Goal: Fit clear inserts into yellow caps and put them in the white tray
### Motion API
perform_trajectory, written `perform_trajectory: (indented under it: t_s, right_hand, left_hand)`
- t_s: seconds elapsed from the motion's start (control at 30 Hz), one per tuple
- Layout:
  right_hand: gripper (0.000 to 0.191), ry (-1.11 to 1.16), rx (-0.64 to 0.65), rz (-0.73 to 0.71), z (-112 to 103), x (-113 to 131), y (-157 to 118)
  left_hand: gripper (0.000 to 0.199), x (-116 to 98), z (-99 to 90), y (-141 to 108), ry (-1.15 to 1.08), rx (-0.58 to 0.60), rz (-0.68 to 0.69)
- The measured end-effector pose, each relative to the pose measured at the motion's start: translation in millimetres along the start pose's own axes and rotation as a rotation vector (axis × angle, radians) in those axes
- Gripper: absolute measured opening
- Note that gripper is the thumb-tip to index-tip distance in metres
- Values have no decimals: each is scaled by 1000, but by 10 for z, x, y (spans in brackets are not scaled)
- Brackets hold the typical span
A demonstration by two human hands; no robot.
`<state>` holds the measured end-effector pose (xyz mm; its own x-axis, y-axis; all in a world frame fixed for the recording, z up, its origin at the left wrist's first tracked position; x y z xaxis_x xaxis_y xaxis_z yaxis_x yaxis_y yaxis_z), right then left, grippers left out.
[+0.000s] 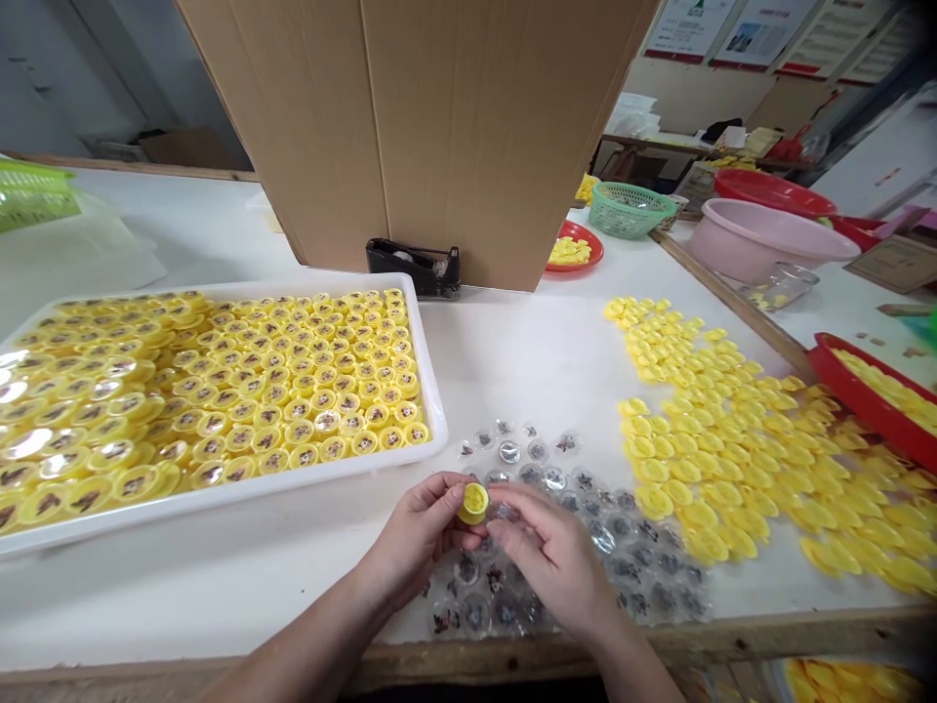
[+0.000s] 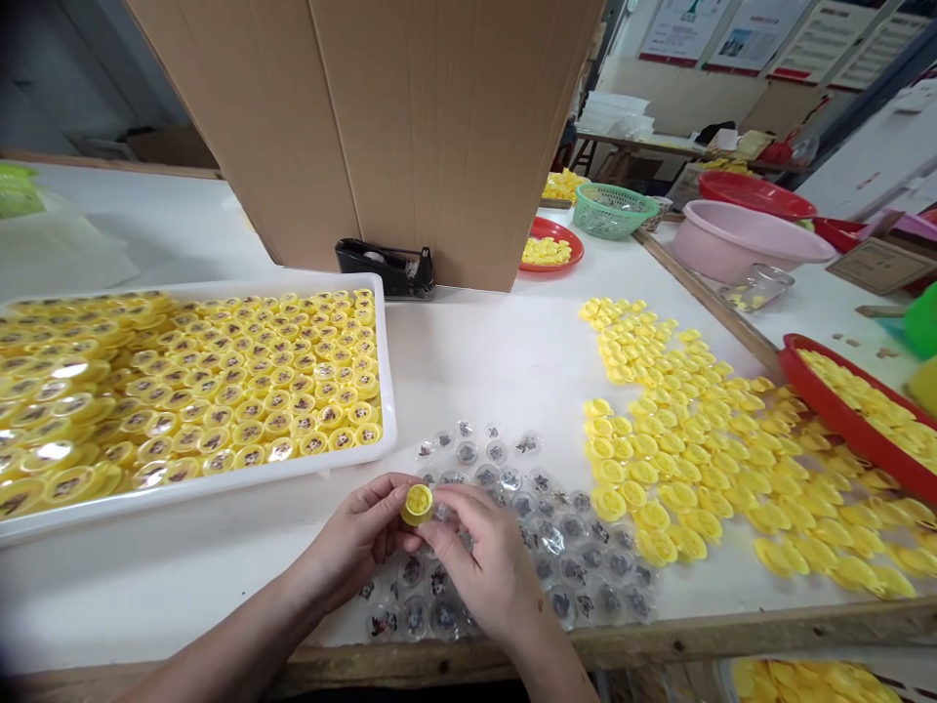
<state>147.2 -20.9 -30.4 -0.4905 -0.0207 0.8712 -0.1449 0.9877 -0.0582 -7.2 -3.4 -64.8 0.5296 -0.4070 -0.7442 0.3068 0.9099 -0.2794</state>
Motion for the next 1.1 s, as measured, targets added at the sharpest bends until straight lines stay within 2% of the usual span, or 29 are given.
perform_trajectory:
  t_s: [0.13, 0.27, 0.4, 0.47, 0.53, 0.63, 0.83, 0.93, 1.03, 1.1]
  right_hand:
    - [21, -15, -61, -11, -8, -83, -13]
    - [15, -57, -156, 1, -78, -159, 2]
    - [15, -215, -363, -134, -99, -61, 32]
    - [18, -334, -414, -212, -34, 20, 54]
    - [22, -403, -391, -249, 54, 83, 75]
    - [29, -418, -287, -266, 141, 124, 80]
    - [45, -396, 4, -247, 34, 127, 47]
    - [39, -464, 66, -236, -58, 191, 58]
    - [23, -553, 75, -216, -124, 277, 96]
    - [16, -525, 94, -212, -150, 319, 125]
  left_hand:
    - [33, 17, 1, 10, 30, 12, -8]
    - [35, 32, -19, 14, 50, -33, -11]
    - [37, 42, -14, 10, 45, -30, -9]
    - [40, 48, -9, 8, 25, -21, -11]
    - [44, 45, -8, 7, -17, -13, -5]
    - [46, 23, -14, 2, -79, -13, 12]
    - [42, -12, -19, -26, -81, -27, 14]
    - [46, 0, -14, -41, -28, -8, 19]
    - [50, 5, -1, -52, 43, 22, 44]
    - [48, -3, 10, -55, 72, 28, 57]
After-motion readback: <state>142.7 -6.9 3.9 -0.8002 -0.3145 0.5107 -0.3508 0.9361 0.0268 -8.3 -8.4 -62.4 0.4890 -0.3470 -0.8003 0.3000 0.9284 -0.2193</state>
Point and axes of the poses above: each hand's wrist, its own y-axis towards the middle knuckle, its own z-axis out of the palm, x = y × z, the point moved 2 cm from there along y, towards the middle knuckle, and after that the axes turned 12 degrees about z, right-handed, at the moved point
